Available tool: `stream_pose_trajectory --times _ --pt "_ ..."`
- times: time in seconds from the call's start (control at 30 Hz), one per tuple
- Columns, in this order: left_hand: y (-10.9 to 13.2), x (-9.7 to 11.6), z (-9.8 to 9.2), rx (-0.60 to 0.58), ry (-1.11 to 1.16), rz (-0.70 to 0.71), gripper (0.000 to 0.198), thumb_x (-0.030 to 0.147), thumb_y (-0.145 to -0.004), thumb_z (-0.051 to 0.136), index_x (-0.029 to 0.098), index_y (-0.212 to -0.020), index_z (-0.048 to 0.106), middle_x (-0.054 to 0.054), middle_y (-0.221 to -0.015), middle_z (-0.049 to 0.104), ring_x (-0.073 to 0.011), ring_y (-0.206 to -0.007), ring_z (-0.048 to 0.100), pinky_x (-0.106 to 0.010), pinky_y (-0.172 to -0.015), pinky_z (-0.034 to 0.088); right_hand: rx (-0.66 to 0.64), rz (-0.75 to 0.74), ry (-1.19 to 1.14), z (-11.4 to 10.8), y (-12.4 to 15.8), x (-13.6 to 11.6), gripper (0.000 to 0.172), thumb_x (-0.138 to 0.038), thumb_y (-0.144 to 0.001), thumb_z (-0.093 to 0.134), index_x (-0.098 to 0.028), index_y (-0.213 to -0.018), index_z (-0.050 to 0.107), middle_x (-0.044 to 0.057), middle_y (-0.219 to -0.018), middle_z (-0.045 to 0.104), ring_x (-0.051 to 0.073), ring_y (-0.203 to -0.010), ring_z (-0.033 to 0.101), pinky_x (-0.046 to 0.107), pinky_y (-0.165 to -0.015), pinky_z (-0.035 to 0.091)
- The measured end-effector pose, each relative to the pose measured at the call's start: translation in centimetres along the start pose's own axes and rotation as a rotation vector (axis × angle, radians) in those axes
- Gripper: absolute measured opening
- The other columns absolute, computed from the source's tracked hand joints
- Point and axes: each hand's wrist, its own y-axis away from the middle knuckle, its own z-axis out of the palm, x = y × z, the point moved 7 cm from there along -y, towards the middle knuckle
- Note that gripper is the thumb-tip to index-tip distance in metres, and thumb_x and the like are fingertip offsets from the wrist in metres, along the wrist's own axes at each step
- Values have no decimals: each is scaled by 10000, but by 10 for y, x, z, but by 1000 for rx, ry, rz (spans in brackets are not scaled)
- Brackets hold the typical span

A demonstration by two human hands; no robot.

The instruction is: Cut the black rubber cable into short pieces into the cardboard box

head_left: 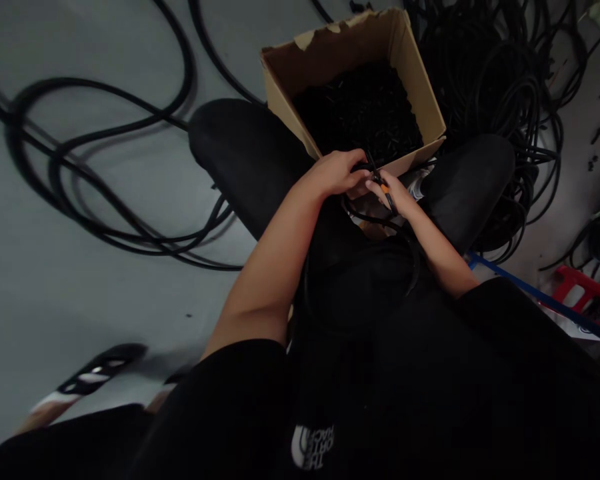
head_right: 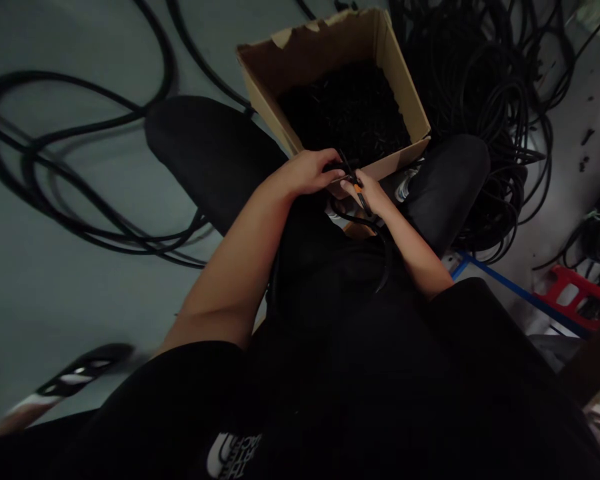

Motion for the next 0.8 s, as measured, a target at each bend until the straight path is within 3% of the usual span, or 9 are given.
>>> stream_pose_trajectory --times 0.13,0.37,0.63,0.8 --pt "-2 -8 1 25 -11 -58 458 393 -1158 718 242 -1571 847 -147 -1296 910 -397 -1279 838 -481 -1127 644 19 -35 48 -6 0 -7 451 -708 -1212 794 -278 -1132 683 54 -1108 814 258 -1100 771 403 -1072 689" --pt "-5 -13 4 11 -27 -54 457 411 -1192 660 235 -1548 886 -157 -1316 914 -390 -1292 845 -484 -1146 645 34 -60 141 -11 4 -17 463 -663 -1205 794 -289 -998 617 32 -999 731 257 -1017 725 390 -1007 650" --pt "-5 -20 7 -14 -26 -90 455 462 -1186 719 279 -1562 898 -159 -1352 925 -413 -1318 855 -500 -1156 643 28 -51 244 -16 7 -20 353 -561 -1140 856 -251 -1066 705 47 -978 773 280 -999 729 384 -987 602" --pt "-6 -21 6 9 -54 -108 434 450 -1188 702 272 -1522 913 -155 -1318 929 -405 -1304 857 -487 -1145 652 30 -68 251 -16 8 -20 503 -720 -1120 878 -237 -1085 742 74 -1004 807 302 -1028 745 390 -994 593"
